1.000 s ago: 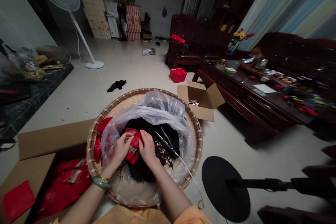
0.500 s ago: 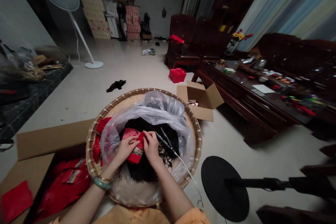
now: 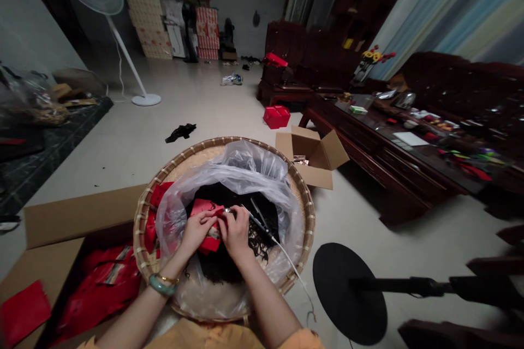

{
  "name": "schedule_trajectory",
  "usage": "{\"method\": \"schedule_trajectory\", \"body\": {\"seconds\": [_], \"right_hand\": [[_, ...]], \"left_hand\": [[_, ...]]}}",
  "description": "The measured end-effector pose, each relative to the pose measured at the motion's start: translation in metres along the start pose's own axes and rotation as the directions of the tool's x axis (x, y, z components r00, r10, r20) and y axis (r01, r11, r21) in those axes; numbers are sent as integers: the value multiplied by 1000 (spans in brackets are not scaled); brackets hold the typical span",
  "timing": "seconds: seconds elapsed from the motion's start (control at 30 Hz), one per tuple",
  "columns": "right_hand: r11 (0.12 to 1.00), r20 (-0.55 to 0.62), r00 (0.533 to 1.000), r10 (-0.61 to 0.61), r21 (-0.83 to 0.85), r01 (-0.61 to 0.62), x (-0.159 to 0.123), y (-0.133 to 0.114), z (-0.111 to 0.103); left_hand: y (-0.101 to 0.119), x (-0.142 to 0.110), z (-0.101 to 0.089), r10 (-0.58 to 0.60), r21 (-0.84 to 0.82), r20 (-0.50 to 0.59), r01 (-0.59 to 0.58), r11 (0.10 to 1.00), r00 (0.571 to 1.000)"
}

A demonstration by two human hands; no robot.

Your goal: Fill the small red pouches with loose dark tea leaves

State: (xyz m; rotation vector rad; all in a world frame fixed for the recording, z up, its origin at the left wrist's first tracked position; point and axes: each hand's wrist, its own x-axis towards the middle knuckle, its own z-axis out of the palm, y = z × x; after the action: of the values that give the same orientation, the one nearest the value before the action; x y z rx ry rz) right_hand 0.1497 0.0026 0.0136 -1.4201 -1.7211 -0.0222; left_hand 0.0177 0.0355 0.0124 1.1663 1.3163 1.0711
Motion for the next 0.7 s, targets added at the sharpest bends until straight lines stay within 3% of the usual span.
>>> {"method": "schedule_trajectory", "body": {"seconds": [0.17,0.23,0.3,0.4,0.47,0.57,0.7], "right_hand": [[954,125,979,159,234,-185,16,15,-8],[865,189,933,306,354,-355,19,20,-8],[707,307,864,399,497,-503,21,23,-9],[431,536,776,332,646,-630,22,21,-15],[325,657,719,228,645,-692,22,19,-22],[300,755,648,96,599,-742,23,16,-33],[309,771,636,32,598,-740,20,17,-35]], "left_hand": [[11,-2,-3,80,100,74,-88,991,994],[16,-2,-6,32,50,105,-38,998,994],[19,-2,-9,-43,-70,125,52,996,991],[23,-4,-10,-156,-278,149,193,941,976],[26,-6,-10,-171,-328,187,225,917,967],[28,-7,-12,-207,-310,253,281,908,945],[27,-3,-13,-262,-282,291,344,895,920]]}}
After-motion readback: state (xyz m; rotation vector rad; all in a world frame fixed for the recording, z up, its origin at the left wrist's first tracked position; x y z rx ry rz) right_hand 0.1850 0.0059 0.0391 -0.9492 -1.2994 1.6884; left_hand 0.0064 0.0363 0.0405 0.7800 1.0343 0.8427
